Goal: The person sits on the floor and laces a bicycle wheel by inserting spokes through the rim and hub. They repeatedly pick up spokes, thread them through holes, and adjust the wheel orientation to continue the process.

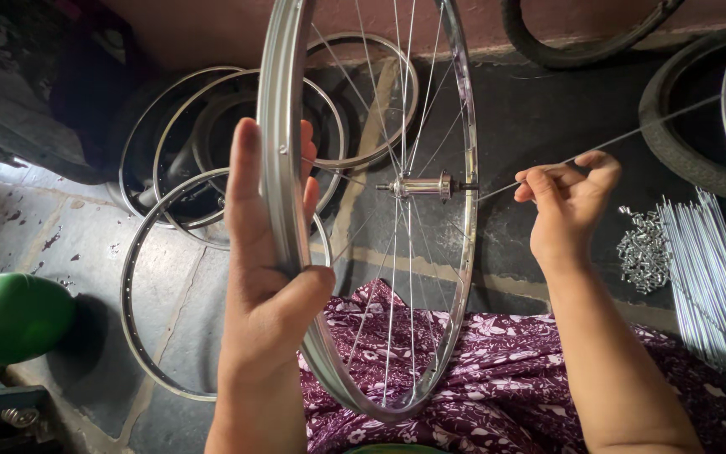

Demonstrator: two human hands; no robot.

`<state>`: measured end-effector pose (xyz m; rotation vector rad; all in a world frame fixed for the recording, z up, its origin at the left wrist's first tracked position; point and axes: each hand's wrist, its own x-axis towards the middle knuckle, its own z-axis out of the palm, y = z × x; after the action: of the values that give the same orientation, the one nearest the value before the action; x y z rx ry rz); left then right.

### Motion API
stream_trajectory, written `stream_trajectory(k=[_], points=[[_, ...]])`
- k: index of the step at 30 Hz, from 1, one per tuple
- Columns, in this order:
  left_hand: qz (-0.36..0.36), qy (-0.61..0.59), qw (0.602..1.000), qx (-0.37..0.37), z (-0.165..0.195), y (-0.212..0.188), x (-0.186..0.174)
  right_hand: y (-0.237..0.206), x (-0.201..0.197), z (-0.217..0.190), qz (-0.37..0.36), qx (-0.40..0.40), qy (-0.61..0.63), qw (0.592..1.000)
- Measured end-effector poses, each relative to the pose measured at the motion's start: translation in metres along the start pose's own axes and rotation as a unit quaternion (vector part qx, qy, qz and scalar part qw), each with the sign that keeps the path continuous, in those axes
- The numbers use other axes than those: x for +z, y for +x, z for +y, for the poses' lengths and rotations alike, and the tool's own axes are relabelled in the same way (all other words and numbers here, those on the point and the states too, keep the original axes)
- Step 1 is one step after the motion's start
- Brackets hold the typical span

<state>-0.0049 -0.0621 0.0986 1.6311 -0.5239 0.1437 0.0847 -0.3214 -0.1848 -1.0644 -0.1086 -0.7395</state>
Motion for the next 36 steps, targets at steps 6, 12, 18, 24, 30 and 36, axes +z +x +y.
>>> stream_trajectory(k=[6, 12, 18, 24, 30, 36], points=[[0.016, -0.016, 1.000, -0.008, 0.002, 0.002, 0.006, 0.005, -0.003, 0.006, -0.037, 0.177, 0.284, 0.942], [0.012, -0.032, 0.999, 0.001, -0.003, -0.002, 0.006, -0.005, 0.007, 0.035, -0.062, 0.216, 0.286, 0.932], [0.014, -0.047, 0.999, -0.004, -0.007, -0.006, 0.007, -0.019, 0.020, 0.058, -0.106, 0.245, 0.241, 0.933], [0.010, -0.060, 0.998, -0.002, -0.008, -0.011, 0.008, -0.017, 0.030, 0.056, -0.124, 0.282, 0.325, 0.894], [0.036, -0.097, 0.994, -0.016, -0.014, -0.020, 0.010, -0.014, 0.038, 0.043, -0.187, 0.211, 0.238, 0.929], [0.129, -0.401, 0.905, 0.056, -0.093, -0.017, 0.008, -0.014, 0.034, 0.040, -0.171, 0.198, 0.215, 0.941]])
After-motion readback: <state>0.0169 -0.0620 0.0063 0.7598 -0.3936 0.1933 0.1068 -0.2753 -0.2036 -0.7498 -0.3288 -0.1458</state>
